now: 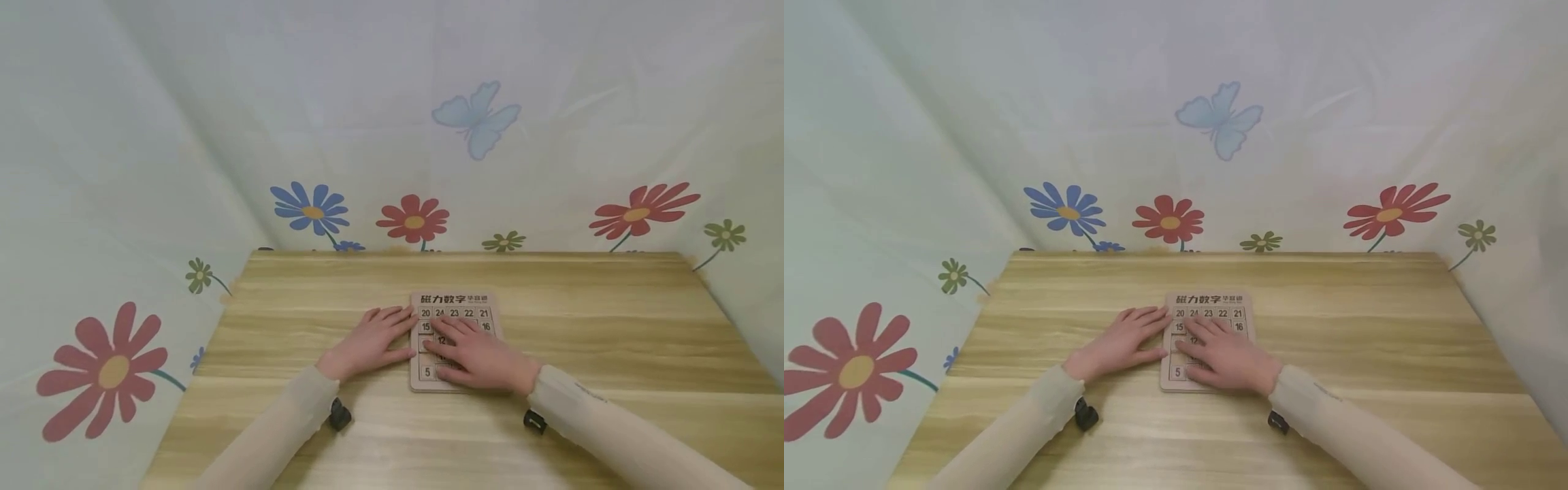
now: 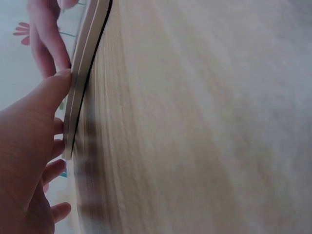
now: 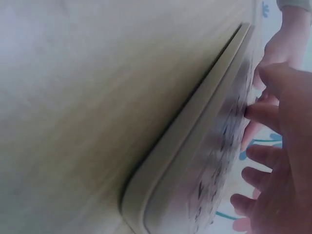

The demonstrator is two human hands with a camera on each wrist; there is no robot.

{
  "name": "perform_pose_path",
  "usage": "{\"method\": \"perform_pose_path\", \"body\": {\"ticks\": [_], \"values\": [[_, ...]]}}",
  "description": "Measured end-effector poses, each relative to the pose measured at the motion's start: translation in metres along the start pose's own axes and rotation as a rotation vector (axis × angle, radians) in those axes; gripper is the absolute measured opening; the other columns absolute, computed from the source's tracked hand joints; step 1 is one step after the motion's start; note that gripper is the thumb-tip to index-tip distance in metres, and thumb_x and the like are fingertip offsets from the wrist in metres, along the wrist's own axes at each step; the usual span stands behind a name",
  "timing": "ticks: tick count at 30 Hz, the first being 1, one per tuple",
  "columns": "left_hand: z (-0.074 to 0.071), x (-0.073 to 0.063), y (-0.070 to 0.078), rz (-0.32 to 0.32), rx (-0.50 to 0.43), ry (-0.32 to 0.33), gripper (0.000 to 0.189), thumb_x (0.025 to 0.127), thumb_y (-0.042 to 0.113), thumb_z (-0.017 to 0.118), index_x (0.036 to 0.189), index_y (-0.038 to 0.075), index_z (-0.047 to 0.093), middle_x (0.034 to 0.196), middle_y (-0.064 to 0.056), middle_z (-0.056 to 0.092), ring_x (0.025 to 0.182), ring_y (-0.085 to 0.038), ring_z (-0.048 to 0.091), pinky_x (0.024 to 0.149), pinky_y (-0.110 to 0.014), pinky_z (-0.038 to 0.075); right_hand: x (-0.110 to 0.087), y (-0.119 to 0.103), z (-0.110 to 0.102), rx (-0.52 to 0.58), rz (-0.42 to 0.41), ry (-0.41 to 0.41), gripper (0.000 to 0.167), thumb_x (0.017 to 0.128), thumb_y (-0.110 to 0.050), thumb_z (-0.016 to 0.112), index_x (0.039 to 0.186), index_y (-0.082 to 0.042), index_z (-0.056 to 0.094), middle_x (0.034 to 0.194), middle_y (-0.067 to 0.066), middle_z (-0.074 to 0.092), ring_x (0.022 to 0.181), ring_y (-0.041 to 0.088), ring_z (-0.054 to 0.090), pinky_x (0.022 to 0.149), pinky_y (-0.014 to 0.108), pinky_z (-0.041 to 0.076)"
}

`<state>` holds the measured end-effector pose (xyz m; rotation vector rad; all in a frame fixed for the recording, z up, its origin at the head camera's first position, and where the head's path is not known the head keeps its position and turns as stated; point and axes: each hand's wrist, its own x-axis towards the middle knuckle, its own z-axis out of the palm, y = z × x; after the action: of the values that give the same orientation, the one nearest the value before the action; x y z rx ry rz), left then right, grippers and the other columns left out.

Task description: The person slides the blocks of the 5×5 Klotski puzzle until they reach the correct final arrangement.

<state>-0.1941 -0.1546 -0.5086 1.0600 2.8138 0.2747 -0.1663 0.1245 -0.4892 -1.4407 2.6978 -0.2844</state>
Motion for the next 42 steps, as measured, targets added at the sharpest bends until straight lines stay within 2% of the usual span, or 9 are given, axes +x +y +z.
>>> {"method": "perform_pose_path", "body": {"ticks": [7,12,16,22,31,38,42], "values": [[0.002,0.001,-0.004,0.010,0.003,0.000,0.074,0.105,0.062,0.048,0.164,0.019,0.035,0.171,-0.003,0.029,0.156,-0.027,0.027,0.125,-0.057,0.022,-0.007,-0.006,-0.001,0.005,-0.074,-0.015,0.056,0.106,-0.047,0.055,0.153,-0.017,0.055,0.166,0.019,0.035,0.152,0.042,0.033,0.122,0.064,0.026],[0.003,0.000,-0.005,0.012,0.007,-0.002,0.074,0.105,0.062,0.049,0.164,0.019,0.036,0.171,-0.002,0.028,0.157,-0.026,0.027,0.124,-0.058,0.023,0.004,0.000,-0.002,0.019,-0.001,0.030,0.056,0.106,-0.044,0.056,0.153,-0.013,0.055,0.165,0.020,0.037,0.151,0.043,0.035,0.121,0.063,0.028],[0.000,0.001,-0.006,0.011,0.021,-0.011,0.074,0.104,0.062,0.049,0.164,0.021,0.035,0.172,0.000,0.027,0.157,-0.024,0.026,0.125,-0.057,0.023,0.018,0.007,-0.008,0.016,0.071,0.026,0.061,0.106,-0.045,0.056,0.156,-0.010,0.050,0.165,0.022,0.035,0.152,0.043,0.033,0.121,0.064,0.028],[-0.002,0.001,-0.004,0.008,0.021,-0.025,0.074,0.105,0.061,0.048,0.164,0.020,0.034,0.172,-0.001,0.027,0.157,-0.024,0.026,0.124,-0.057,0.024,0.027,0.009,-0.008,-0.023,0.066,-0.004,0.058,0.107,-0.046,0.054,0.155,-0.013,0.052,0.166,0.022,0.033,0.153,0.044,0.030,0.120,0.066,0.029],[-0.001,0.002,-0.004,0.002,0.032,-0.021,0.074,0.105,0.062,0.047,0.165,0.020,0.034,0.172,0.000,0.026,0.157,-0.024,0.025,0.125,-0.056,0.023,0.013,-0.001,-0.006,0.004,0.006,-0.032,0.056,0.107,-0.048,0.053,0.154,-0.019,0.054,0.167,0.019,0.034,0.152,0.044,0.032,0.120,0.067,0.027],[0.000,-0.001,-0.002,0.010,0.022,-0.022,0.075,0.105,0.062,0.048,0.164,0.018,0.035,0.171,-0.002,0.029,0.156,-0.026,0.029,0.124,-0.057,0.025,0.023,0.014,-0.007,0.016,0.084,0.036,0.058,0.105,-0.042,0.059,0.153,-0.008,0.054,0.163,0.024,0.038,0.150,0.045,0.036,0.120,0.065,0.030],[-0.002,-0.001,-0.003,0.012,0.016,-0.003,0.075,0.105,0.061,0.049,0.163,0.017,0.037,0.170,-0.003,0.031,0.155,-0.026,0.031,0.124,-0.059,0.025,0.033,0.024,-0.008,-0.003,0.114,0.040,0.060,0.105,-0.042,0.059,0.154,-0.008,0.052,0.162,0.025,0.039,0.150,0.047,0.035,0.120,0.065,0.030]]}}
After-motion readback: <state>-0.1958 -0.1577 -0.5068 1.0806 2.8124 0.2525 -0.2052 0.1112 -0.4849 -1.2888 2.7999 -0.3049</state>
